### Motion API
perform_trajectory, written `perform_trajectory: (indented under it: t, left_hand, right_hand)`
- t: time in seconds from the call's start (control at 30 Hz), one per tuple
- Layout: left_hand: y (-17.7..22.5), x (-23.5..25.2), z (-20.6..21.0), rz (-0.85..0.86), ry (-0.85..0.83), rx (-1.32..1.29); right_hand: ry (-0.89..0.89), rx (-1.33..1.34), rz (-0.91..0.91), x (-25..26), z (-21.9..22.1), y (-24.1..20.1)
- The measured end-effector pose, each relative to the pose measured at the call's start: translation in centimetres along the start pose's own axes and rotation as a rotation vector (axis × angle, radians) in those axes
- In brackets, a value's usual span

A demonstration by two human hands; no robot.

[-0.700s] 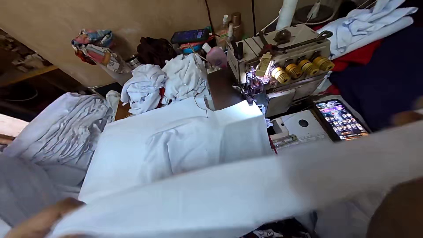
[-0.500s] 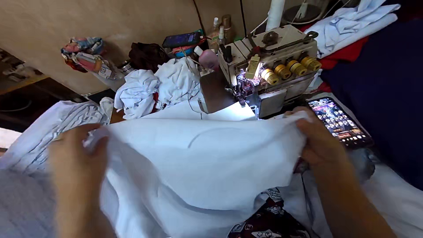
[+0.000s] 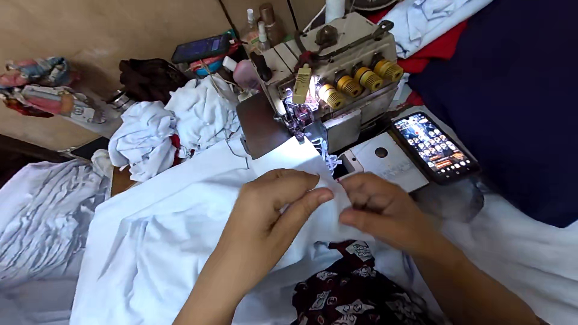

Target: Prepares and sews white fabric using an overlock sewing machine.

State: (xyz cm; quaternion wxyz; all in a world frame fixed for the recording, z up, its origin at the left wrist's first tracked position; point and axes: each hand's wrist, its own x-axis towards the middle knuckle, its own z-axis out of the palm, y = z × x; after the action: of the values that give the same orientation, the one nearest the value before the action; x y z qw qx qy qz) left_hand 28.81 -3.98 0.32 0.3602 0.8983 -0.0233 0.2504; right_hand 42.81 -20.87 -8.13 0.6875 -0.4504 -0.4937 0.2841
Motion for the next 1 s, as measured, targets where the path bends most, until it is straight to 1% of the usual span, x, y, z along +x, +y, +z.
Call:
perform_trajectory:
  t: [0.1,0.17,0.23,0.3,0.4,0.47,0.53,0.63,0.73,0.8,0.83,0.93,1.0]
  left_hand:
    - [0.2,-1.1,-0.7,0.007,0.067,0.094]
    - [-1.2,-1.9,-0.5,-0.019,0.09,0.153]
    - [-3.3,-2.4,0.4,-0.058,0.119,0.187]
    - [-5.1,-2.5,1.5,-0.087,0.158,0.184]
    - [-6.0,-1.5,2.5,-0.056,0.236,0.16]
    - [-6.1,-0.3,2.8,-0.022,0.278,0.194]
    - [-6.7,0.7,2.9,-0.02,0.292,0.259]
    - [-7.8,1.9,3.0,-0.07,0.276,0.335]
    - [-8.9,2.7,3.1,-0.139,0.26,0.267]
    - [-9.5,3.0,3.1,-0.197,0.246,0.196]
    - [-9.7,3.1,3.0,-0.222,0.24,0.174]
    - [-9.5,3.0,2.6,-0.286,0.189,0.173]
    - [-9.0,2.7,2.5,-0.31,0.15,0.226]
  right_hand:
    - [-0.135,-0.045,0.095,-2.7,1.0,1.4]
    - [-0.177,-0.012,0.195,-4.7,1.2,2.9]
    - [-0.134,0.022,0.33,-6.5,0.9,3.9]
    - [-0.033,0.019,0.404,-7.5,0.3,4.6]
    - [0.147,-0.026,0.463,-6.7,-0.6,4.4]
    - [0.212,-0.101,0.487,-5.5,-1.1,4.3]
    - [0.229,-0.183,0.524,-4.4,-1.4,4.5]
    - [0.205,-0.231,0.607,-3.2,-1.6,4.6]
    - [0.175,-0.237,0.681,-2.6,-1.7,4.4]
    - [0.171,-0.241,0.67,-2.8,-2.0,4.5]
    - [0.176,-0.253,0.622,-3.2,-2.1,4.7]
    - [0.209,-0.279,0.391,-5.1,-2.2,5.5]
    - [0.223,-0.206,0.359,-6.1,-2.0,5.3]
